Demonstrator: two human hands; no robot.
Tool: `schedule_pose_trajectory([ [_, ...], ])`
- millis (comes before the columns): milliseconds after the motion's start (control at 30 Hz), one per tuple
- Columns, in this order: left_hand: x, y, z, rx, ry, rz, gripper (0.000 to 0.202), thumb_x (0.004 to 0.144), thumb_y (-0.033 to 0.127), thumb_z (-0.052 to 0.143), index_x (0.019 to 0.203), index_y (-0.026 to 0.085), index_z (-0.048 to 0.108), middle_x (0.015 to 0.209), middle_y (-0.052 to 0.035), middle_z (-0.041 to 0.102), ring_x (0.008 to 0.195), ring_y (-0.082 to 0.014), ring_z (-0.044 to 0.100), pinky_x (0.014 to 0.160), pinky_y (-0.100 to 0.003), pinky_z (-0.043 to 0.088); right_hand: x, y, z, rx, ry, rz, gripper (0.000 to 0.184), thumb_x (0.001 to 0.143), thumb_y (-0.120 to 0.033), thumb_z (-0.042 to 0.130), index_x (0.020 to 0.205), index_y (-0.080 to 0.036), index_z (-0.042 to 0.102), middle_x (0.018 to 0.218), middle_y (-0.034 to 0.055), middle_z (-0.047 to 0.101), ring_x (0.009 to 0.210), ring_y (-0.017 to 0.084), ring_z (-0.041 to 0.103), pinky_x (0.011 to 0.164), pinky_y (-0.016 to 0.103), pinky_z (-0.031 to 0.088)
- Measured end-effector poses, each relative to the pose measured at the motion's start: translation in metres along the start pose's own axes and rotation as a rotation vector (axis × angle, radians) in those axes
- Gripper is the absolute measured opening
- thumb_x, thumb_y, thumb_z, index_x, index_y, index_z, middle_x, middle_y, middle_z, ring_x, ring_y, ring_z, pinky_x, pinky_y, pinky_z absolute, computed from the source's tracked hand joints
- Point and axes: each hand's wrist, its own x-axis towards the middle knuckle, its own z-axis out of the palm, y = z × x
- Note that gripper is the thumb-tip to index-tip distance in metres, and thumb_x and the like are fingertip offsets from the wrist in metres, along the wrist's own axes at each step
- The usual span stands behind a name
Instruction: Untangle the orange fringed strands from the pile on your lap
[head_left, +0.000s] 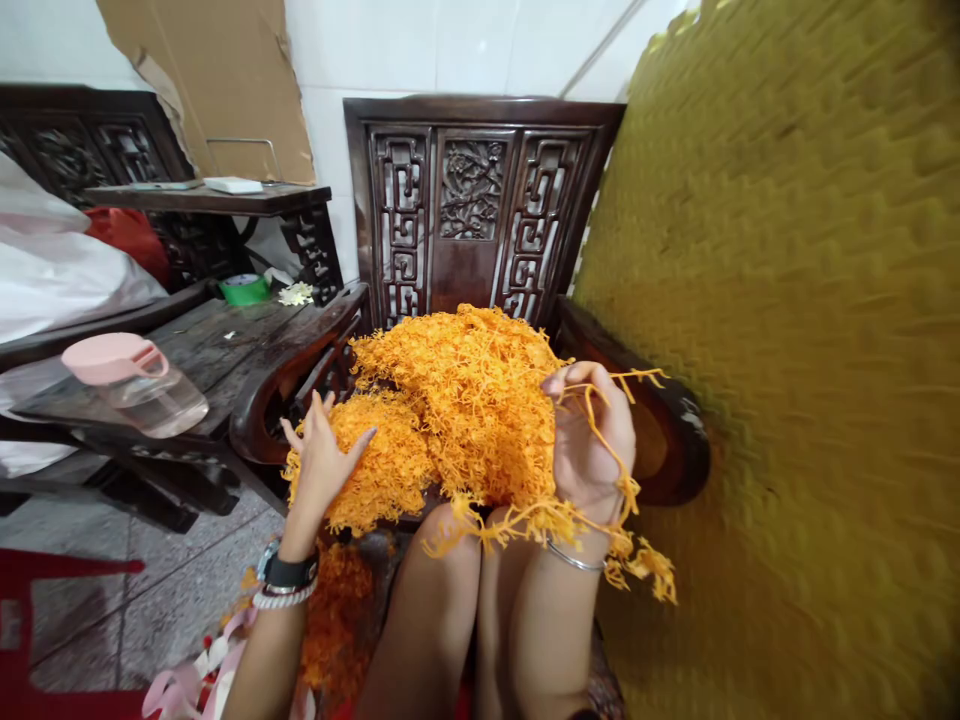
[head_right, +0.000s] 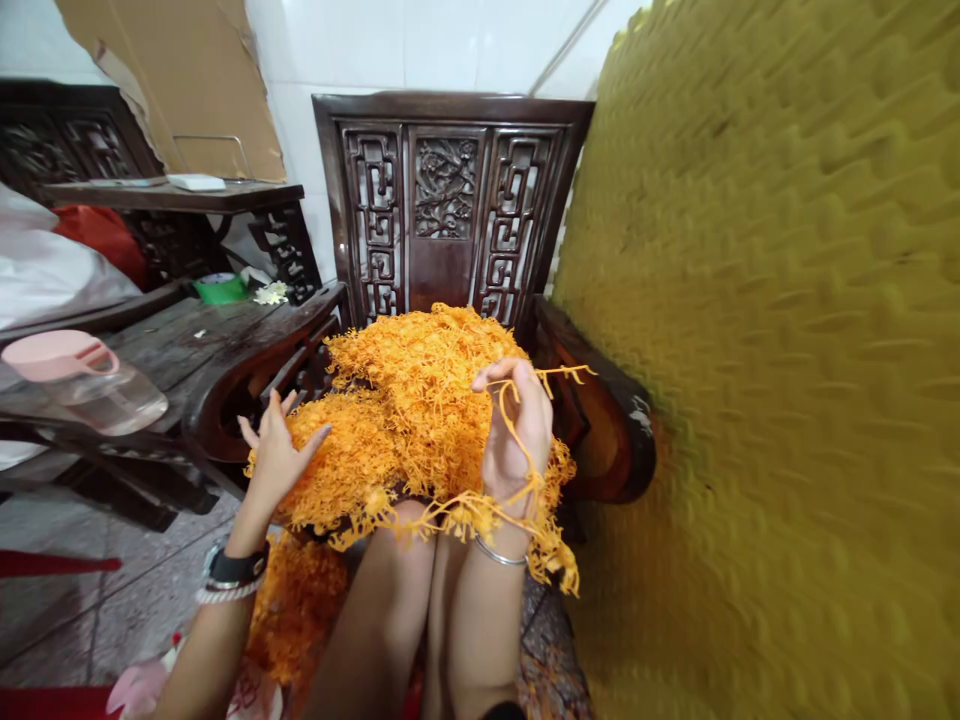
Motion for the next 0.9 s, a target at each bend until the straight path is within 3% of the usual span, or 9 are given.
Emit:
schedule_pose_trajectory([
  [100,0.003,0.046,-0.024,-0.177,0.045,0.017,0.069,0.083,0.051,0.051,0.139,0.017,0.031,0.138,-0.0150,0.047,0.134,-0.0286,0.032,0.113,-0.053,0.004,-0.002,-0.003,-0.003,-0.004,-0.047,0.036,0.026,0.082,-0.037,0.049,0.071,-0.018,0.064,0.067,-0.0007,0.061,0.071,0.012,0.060,0.079,0.029,0.046],
  [200,0.003,0.097,-0.057,-0.585,-0.224,0.140,0.049,0.089,0.048,0.042,0.129,0.020,0.046,0.128,-0.0114,0.057,0.122,-0.0236,0.049,0.107,-0.043,0.030,-0.005,-0.009,-0.006,0.009,-0.097,0.012,0.030,0.085,-0.038,0.043,0.079,-0.019,0.067,0.078,0.0011,0.068,0.082,0.014,0.064,0.090,0.033,0.044],
  [300,0.000,0.138,-0.083,-0.771,-0.627,0.389,0.063,0.087,0.062,0.028,0.130,0.020,0.048,0.130,-0.0109,0.056,0.122,-0.0241,0.049,0.107,-0.042,0.032,-0.006,-0.013,-0.008,0.025,-0.125,-0.019,0.032,0.089,-0.037,0.038,0.095,-0.022,0.066,0.097,0.0025,0.070,0.097,0.015,0.063,0.099,0.036,0.040],
  [433,-0.002,0.176,-0.087,-0.536,-0.897,0.617,0.097,0.058,0.075,0.059,0.136,0.020,0.042,0.136,-0.0126,0.050,0.121,-0.0311,0.048,0.101,-0.044,0.037,-0.001,-0.014,-0.016,-0.032,-0.069,-0.054,0.033,0.091,-0.040,0.037,0.111,-0.025,0.060,0.118,0.0039,0.064,0.112,0.018,0.058,0.103,0.040,0.038],
  [567,0.007,0.203,-0.069,-0.428,-0.972,0.754,0.076,0.065,0.060,0.067,0.129,0.022,0.050,0.105,-0.0076,0.068,0.094,-0.0257,0.063,0.082,-0.037,0.046,0.005,-0.013,-0.032,-0.191,0.075,-0.123,0.030,0.089,-0.039,0.044,0.110,-0.024,0.060,0.121,0.0053,0.062,0.110,0.019,0.059,0.101,0.041,0.039],
  [667,0.021,0.217,-0.056,-0.406,-0.953,0.832,0.037,0.082,0.046,0.055,0.106,0.019,0.065,0.079,-0.0025,0.067,0.073,-0.0179,0.061,0.069,-0.031,0.043,0.004,-0.017,-0.039,-0.258,0.117,-0.126,0.030,0.089,-0.038,0.044,0.108,-0.022,0.061,0.118,0.0060,0.064,0.103,0.018,0.062,0.100,0.039,0.040],
  [733,0.029,0.221,-0.051,-0.453,-0.924,0.860,0.030,0.087,0.041,0.049,0.086,0.017,0.068,0.071,-0.0016,0.064,0.066,-0.0149,0.057,0.065,-0.029,0.040,0.003,-0.019,-0.041,-0.284,0.091,-0.082,0.032,0.090,-0.039,0.043,0.107,-0.021,0.063,0.114,0.0063,0.066,0.099,0.017,0.064,0.099,0.038,0.041],
  [800,0.035,0.220,-0.048,-0.598,-0.909,0.826,0.029,0.088,0.037,0.048,0.078,0.017,0.066,0.072,-0.0018,0.062,0.068,-0.0138,0.055,0.067,-0.028,0.041,0.003,-0.019,-0.043,-0.310,0.066,-0.021,0.032,0.090,-0.041,0.044,0.103,-0.020,0.064,0.109,0.0064,0.068,0.092,0.017,0.066,0.096,0.037,0.044],
  [900,0.036,0.208,-0.045,-0.882,-0.820,0.587,0.024,0.088,0.035,0.050,0.077,0.017,0.062,0.075,-0.0014,0.062,0.071,-0.0128,0.055,0.069,-0.025,0.042,0.005,-0.017,-0.048,-0.388,0.042,0.065,0.030,0.087,-0.042,0.048,0.103,-0.022,0.065,0.109,0.0060,0.067,0.082,0.016,0.067,0.083,0.034,0.051],
])
